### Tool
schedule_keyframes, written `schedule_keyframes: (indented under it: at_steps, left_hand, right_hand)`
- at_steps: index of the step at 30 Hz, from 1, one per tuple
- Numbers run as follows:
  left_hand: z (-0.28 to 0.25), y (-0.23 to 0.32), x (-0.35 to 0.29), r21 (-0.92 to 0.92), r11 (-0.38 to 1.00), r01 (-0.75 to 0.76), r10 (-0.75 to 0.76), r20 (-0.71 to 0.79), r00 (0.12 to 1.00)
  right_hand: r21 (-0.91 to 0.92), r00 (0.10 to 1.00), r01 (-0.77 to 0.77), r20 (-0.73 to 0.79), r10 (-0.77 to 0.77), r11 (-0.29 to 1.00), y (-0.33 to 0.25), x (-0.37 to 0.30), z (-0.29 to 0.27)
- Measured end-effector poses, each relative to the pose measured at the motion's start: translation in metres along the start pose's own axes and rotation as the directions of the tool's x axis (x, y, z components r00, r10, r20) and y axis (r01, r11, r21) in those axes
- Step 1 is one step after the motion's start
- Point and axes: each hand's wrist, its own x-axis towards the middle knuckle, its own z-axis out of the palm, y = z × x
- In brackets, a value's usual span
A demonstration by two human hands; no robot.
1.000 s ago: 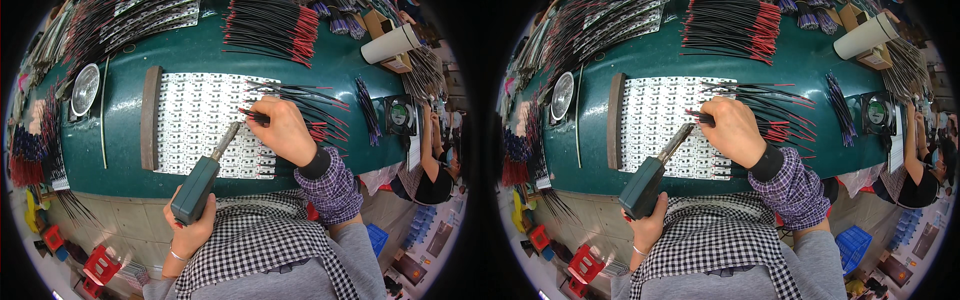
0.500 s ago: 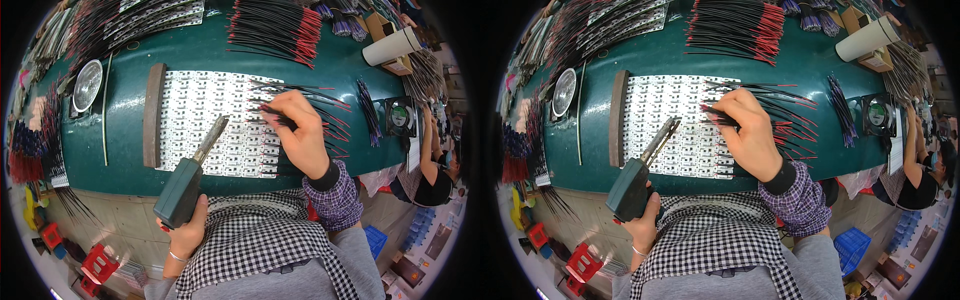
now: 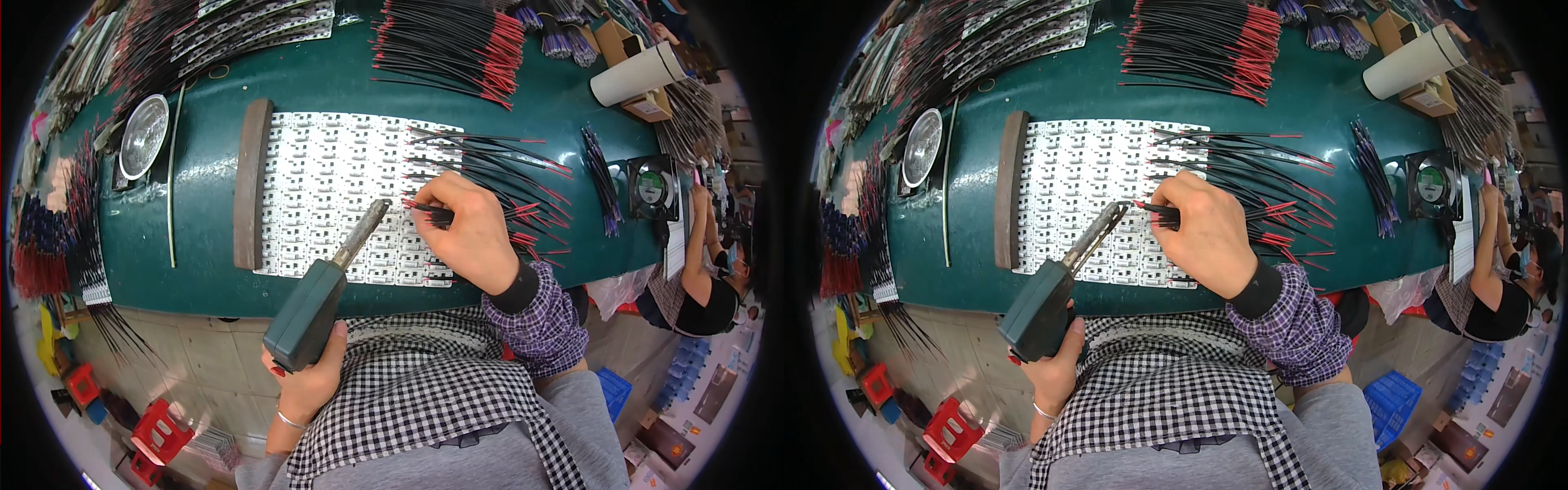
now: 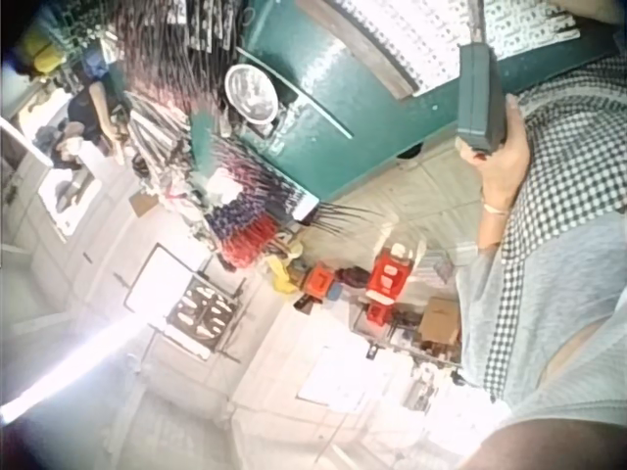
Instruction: The person attaches wires to circuit board modules by placing the wires onto the board by hand and soldering them with a soldering gun.
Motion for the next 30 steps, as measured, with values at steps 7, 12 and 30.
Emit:
schedule_keyframes:
  at_steps: [7, 12, 30]
  left_hand:
    - [0.001, 0.005, 0.0, 0.087, 0.995, -0.038, 0.039, -0.011, 0.999]
    - [0.001, 0.007, 0.001, -0.097, 0.991, 0.09, -0.093, -0.023, 0.995]
    - [0.014, 0.0, 0.009, 0.028, 0.984, -0.174, 0.176, -0.11, 0.978]
  right_hand:
    - [-0.026, 1.0, 0.015, 0.01, -0.015, 1.0, 0.002, -0.002, 0.003]
    - [0.023, 1.0, 0.012, -0.008, -0.012, 1.0, 0.003, -0.004, 0.003]
    - [-0.09, 1.0, 0.022, 0.006, -0.022, 0.996, -0.002, 0.002, 0.004]
